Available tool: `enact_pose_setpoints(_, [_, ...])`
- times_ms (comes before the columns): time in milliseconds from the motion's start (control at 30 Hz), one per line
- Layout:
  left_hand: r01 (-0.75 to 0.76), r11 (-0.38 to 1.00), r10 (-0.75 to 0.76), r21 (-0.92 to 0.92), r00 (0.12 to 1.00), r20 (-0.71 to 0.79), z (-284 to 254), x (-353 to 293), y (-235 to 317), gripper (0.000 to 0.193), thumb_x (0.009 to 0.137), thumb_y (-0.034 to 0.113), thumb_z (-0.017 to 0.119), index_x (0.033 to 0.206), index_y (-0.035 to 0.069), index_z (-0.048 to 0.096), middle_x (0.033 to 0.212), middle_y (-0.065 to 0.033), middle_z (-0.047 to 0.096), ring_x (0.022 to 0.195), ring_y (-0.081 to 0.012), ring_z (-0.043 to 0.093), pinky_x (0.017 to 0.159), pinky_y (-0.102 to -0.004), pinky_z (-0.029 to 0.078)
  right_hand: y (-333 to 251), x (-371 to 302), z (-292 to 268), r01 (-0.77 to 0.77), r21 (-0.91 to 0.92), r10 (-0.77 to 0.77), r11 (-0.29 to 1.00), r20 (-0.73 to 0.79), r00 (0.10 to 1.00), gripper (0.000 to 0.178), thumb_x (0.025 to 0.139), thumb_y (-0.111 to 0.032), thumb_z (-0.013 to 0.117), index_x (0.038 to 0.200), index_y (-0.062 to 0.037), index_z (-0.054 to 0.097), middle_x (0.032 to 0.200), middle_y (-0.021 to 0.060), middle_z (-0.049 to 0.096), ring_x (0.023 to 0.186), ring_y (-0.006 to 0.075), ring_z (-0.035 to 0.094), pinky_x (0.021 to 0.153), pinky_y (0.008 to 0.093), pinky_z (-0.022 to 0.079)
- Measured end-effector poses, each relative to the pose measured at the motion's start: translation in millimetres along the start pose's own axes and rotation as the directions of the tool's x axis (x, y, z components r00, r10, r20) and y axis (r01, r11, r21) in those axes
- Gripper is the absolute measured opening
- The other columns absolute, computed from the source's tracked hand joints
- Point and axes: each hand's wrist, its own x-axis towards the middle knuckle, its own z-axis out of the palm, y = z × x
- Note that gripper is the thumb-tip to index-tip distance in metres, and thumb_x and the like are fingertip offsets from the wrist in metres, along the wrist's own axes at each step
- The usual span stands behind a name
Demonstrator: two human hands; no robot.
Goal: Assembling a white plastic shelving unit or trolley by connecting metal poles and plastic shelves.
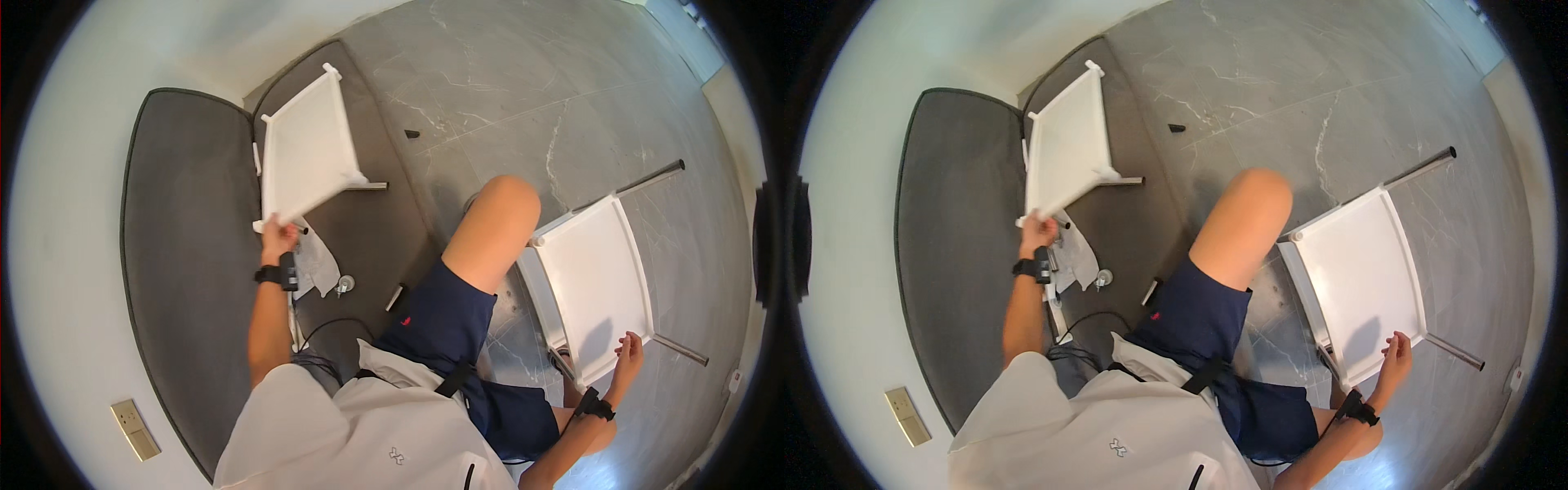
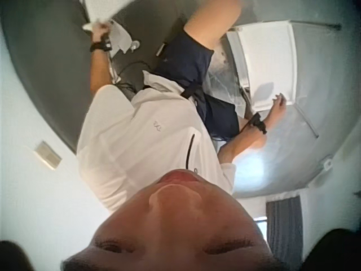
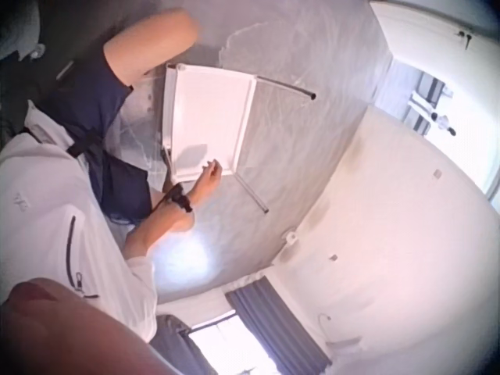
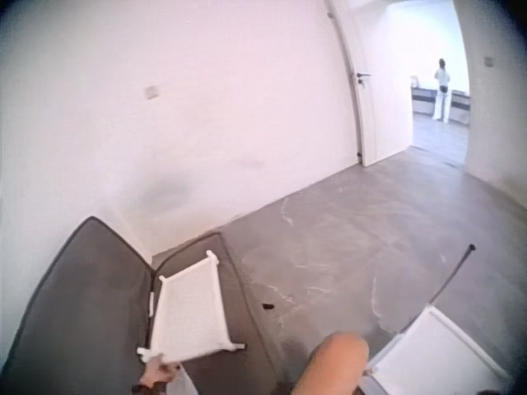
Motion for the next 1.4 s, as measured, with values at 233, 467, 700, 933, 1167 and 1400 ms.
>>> enact_pose_setpoints(233, [-0.205, 0.973, 0.202, 0.107, 0.979, 0.034, 105.1, -129.7, 81.3, 0.042, 0.101, 0.034, 0.054, 0.127, 0.001, 0.051, 0.114, -0.0168, 0.064, 0.103, -0.0284, 0.067, 0.08, -0.034, 0.055, -15.7, 0.3, -3.7, 0.046, 0.028, -0.045, 0.999, -0.027, 0.999, 0.024, 0.099, -0.019, 0.057, 0.113, -0.0011, 0.066, 0.087, 0.0074, 0.067, 0.07, 0.0109, 0.06, 0.064, 0.0251, 0.049])
enact_pose_setpoints(467, [-0.27, 0.953, 0.283, 0.139, 0.956, -0.082, 52.8, -95.8, 94.8, 0.04, 0.1, 0.037, 0.052, 0.123, 0.004, 0.051, 0.1, -0.012, 0.06, 0.09, -0.0239, 0.063, 0.079, -0.0338, 0.052, -33.7, 5.2, 3.0, 0.094, 0.007, -0.094, 0.996, 0.005, 0.996, 0.024, 0.1, -0.019, 0.057, 0.113, -0.0008, 0.066, 0.089, 0.0076, 0.067, 0.07, 0.0101, 0.059, 0.064, 0.0237, 0.048])
enact_pose_setpoints(700, [-0.312, 0.947, 0.318, 0.072, 0.943, -0.098, 76.3, -114.5, 32.4, 0.037, 0.096, 0.019, 0.044, 0.122, -0.005, 0.052, 0.108, -0.0147, 0.059, 0.097, -0.0241, 0.058, 0.089, -0.0332, 0.05, -30.1, -3.3, 1.5, 0.069, -0.001, -0.069, 0.998, -0.006, 0.998, 0.024, 0.1, -0.019, 0.057, 0.113, -0.0016, 0.066, 0.089, 0.0079, 0.067, 0.07, 0.0103, 0.058, 0.063, 0.0238, 0.048])
enact_pose_setpoints(933, [-0.468, 0.85, 0.401, -0.241, 0.872, -0.282, 62.3, -43.1, 0.8, 0.021, 0.102, 0.013, 0.045, 0.106, -0.001, 0.06, 0.105, -0.012, 0.065, 0.093, -0.0218, 0.064, 0.085, -0.0317, 0.057, -25.7, 1.6, 9.4, 0.054, -0.013, -0.054, 0.998, 0.024, 0.998, 0.023, 0.1, -0.019, 0.057, 0.112, -0.0014, 0.066, 0.089, 0.0077, 0.067, 0.07, 0.0101, 0.059, 0.064, 0.024, 0.048])
enact_pose_setpoints(1167, [-0.461, 0.847, 0.449, -0.265, 0.887, -0.108, 16.6, -10.3, -49.5, 0.027, 0.101, 0.0, 0.044, 0.126, -0.007, 0.051, 0.128, -0.0154, 0.057, 0.118, -0.0259, 0.057, 0.104, -0.0309, 0.053, -35.1, -2.0, 19.8, 0.091, -0.002, -0.091, 0.996, 0.056, 0.994, 0.022, 0.1, -0.017, 0.056, 0.111, -0.0009, 0.066, 0.091, 0.0077, 0.066, 0.075, 0.0111, 0.06, 0.064, 0.025, 0.05])
enact_pose_setpoints(1400, [-0.626, 0.777, 0.617, 0.068, 0.778, 0.114, 54.4, -38.7, -52.2, 0.032, 0.098, 0.005, 0.057, 0.127, -0.006, 0.056, 0.13, -0.0172, 0.059, 0.116, -0.0235, 0.058, 0.096, -0.031, 0.051, -33.2, -0.4, 22.7, 0.031, -0.068, -0.025, 0.997, 0.089, 0.996, 0.022, 0.1, -0.017, 0.057, 0.111, -0.0007, 0.066, 0.092, 0.0076, 0.066, 0.078, 0.0114, 0.061, 0.065, 0.0251, 0.05])
